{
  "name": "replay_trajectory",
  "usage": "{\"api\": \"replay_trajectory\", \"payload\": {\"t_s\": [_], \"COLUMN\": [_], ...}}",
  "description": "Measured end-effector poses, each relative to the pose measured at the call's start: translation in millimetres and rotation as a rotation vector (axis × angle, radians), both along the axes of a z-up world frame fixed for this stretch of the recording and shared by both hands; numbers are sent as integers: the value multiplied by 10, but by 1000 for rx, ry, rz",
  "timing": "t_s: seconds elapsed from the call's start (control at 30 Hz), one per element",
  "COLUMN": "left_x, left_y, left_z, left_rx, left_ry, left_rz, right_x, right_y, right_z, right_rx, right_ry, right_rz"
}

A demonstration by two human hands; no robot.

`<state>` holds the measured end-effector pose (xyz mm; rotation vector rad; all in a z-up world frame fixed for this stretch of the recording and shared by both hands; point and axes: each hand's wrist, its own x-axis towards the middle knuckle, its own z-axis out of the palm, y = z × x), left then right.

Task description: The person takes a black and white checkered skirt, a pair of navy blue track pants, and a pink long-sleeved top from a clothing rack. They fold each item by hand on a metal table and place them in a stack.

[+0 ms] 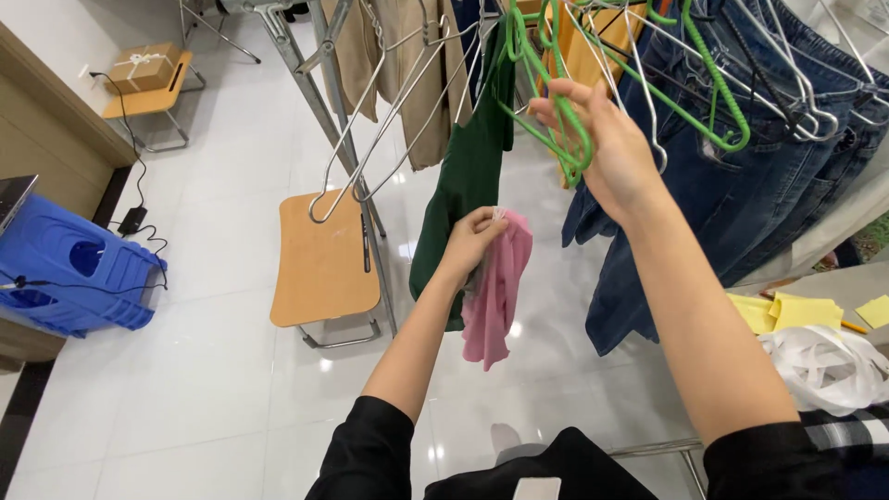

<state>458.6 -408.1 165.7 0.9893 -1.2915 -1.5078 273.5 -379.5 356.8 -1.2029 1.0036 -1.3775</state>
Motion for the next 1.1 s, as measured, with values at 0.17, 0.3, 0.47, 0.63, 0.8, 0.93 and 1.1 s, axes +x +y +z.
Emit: {"api": "replay_trajectory", "payload": {"t_s": [0.17,0.3,0.47,0.63,0.8,0.93,1.1], "left_x": [73,129,61,40,9,-27,-26], "left_y": [209,662,1098,1454,1736,2042,2369], "left_z": [160,451,352,145,-123,-238,-713], "left_rx": [-46,-64,-85,-80,-83,-20,-188], "left_ry": [143,137,128,103,83,126,-196], "left_rz": [-67,-73,47,82,17,-102,-354], "right_x": [-19,94,296,259,-30,-308,-621], "right_y": [282,721,1162,1560,1903,2281,2984], "right_z": [-756,-1282,-1695,-1721,-1643,-1474,-1078], "right_rx": [-484,-538,-470,-537,-383,-371,-326], "right_ry": [298,459,569,706,773,827,817], "right_rz": [-284,-455,-334,-357,-178,-28,128]}}
